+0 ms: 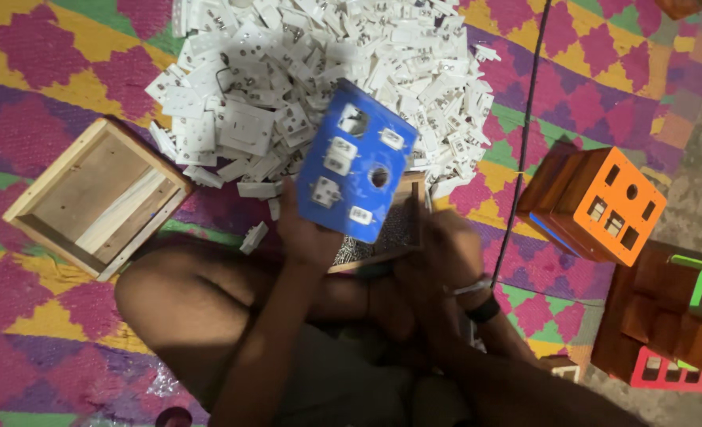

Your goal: The person sits on the floor and assembles white electrical switch plates using a blue plastic jig. They pick up small metal screws from a wooden box and insert them into the switch plates held in the jig, then place the assembled units into a pile.

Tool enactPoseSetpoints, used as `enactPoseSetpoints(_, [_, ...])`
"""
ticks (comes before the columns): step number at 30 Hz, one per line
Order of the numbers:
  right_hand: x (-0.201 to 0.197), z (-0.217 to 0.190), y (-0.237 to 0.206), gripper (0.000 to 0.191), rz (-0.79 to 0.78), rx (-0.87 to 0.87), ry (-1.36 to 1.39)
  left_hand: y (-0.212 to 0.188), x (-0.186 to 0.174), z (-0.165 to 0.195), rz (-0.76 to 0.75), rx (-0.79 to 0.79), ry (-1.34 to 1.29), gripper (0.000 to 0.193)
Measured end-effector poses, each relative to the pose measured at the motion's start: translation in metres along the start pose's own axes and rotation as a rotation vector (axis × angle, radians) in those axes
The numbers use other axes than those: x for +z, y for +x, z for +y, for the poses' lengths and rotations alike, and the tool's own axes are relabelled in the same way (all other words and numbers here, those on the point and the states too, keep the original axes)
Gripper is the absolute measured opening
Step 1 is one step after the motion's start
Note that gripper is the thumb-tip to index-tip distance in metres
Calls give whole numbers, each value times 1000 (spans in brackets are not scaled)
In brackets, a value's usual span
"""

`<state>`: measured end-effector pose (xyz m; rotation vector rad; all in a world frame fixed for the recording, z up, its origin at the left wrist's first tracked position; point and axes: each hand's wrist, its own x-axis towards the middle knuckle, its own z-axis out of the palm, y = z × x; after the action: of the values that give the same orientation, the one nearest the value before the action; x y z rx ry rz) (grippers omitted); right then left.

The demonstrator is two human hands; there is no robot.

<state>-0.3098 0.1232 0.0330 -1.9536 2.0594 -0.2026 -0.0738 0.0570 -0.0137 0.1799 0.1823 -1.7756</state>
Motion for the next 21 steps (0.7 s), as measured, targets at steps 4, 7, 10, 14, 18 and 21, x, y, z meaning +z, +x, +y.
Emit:
enactPoseSetpoints(4, [5, -15, -14, 27, 51, -236, -154, 1, 14, 8, 91, 16, 28, 60])
enactPoseSetpoints(7, [5, -23, -10, 56, 35, -250, -263, -1, 21, 8, 14, -21, 31, 61])
enactPoseSetpoints(10, [11, -24, -3, 60, -58, -210, -467, 0, 22, 6, 81, -33, 44, 61])
enactPoseSetpoints(14, [24, -19, -2, 26, -53, -282, -633, 1, 14, 2, 86, -44, 67, 61])
enactPoseSetpoints(18, [26, -16, -4, 20, -128, -183, -447, 2, 3, -5, 36, -23, 57, 56])
enactPoseSetpoints(21, [20, -16, -3, 11, -89, -174, -346, 2, -4, -10, 81, -51, 73, 55])
